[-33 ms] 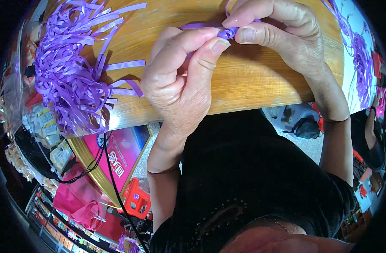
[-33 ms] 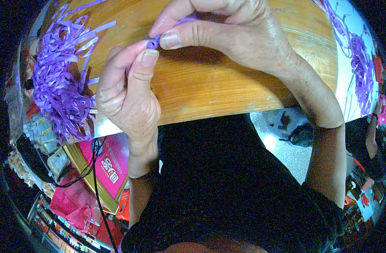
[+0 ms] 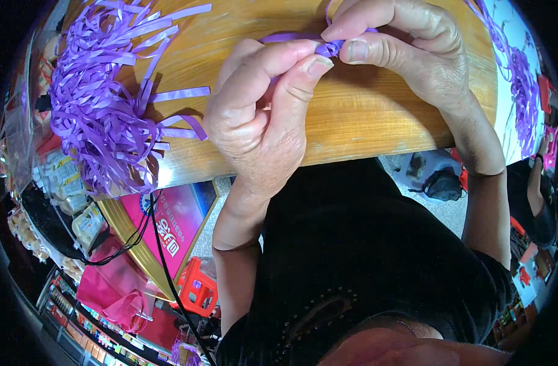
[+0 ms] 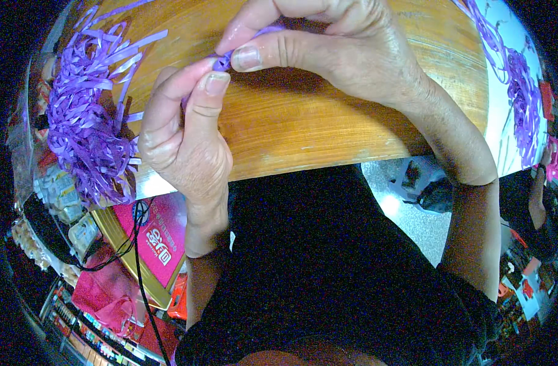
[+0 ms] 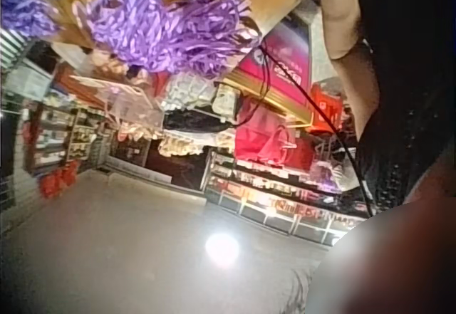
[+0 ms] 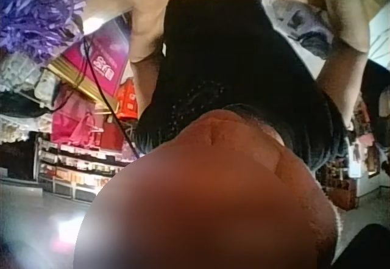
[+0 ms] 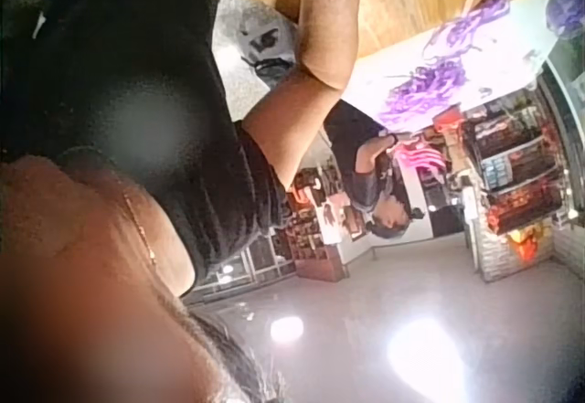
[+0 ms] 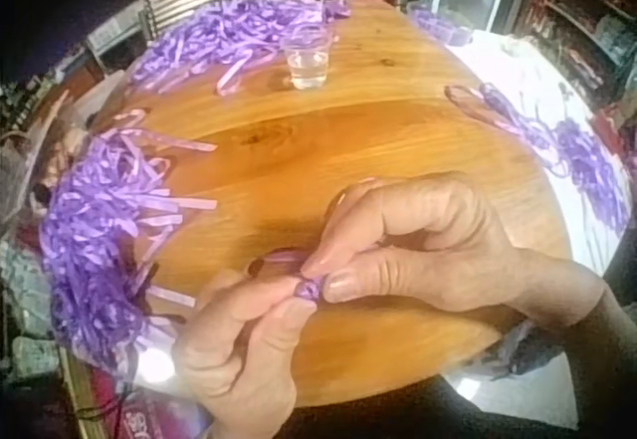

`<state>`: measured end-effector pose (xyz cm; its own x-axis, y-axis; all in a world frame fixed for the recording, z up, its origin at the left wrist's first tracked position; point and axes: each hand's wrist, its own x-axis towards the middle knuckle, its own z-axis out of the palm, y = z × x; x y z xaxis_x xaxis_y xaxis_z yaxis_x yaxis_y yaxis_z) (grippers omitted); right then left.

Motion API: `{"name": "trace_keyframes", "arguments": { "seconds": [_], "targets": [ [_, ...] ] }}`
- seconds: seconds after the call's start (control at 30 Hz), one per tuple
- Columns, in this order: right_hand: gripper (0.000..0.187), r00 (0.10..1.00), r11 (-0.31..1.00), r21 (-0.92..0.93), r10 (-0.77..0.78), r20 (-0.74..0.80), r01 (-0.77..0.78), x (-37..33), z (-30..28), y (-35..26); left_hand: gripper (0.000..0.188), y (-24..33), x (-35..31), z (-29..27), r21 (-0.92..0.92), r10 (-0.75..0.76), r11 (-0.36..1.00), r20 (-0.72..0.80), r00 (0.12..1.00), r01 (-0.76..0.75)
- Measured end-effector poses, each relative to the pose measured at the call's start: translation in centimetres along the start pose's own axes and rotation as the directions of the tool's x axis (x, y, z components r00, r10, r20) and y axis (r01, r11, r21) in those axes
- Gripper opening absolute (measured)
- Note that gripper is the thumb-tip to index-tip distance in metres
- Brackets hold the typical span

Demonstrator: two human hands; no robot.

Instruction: Tying together strands of purple plastic ribbon to assemble a toy pom-pom.

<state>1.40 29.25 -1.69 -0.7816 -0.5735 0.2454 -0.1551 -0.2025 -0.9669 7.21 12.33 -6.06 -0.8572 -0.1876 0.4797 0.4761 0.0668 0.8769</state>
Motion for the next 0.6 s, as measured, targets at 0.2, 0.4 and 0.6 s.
{"name": "trace_keyframes", "arguments": {
  "seconds": [0.2, 0.4, 0.6],
  "targets": [
    [0.01, 0.997, 0.89, -0.452, -0.035, 0.063, 0.06, 0.3, 0.2, -2.2, 0.014, 0.0, 0.1, -0.1, 0.042, 0.028, 0.999, 0.027, 0.999, -0.03],
    [0.012, 0.985, 0.716, -0.677, -0.123, 0.119, 0.171, 0.4, 0.6, -3.6, 0.014, -0.3, -0.1, -0.2, 0.139, 0.075, 0.987, 0.032, 0.997, -0.079],
    [0.014, 0.989, 0.669, -0.728, -0.096, 0.117, 0.151, 0.2, 0.3, -4.5, 0.015, 0.5, 0.0, 0.1, 0.162, 0.07, 0.983, 0.085, 0.994, -0.083]
  ]
}}
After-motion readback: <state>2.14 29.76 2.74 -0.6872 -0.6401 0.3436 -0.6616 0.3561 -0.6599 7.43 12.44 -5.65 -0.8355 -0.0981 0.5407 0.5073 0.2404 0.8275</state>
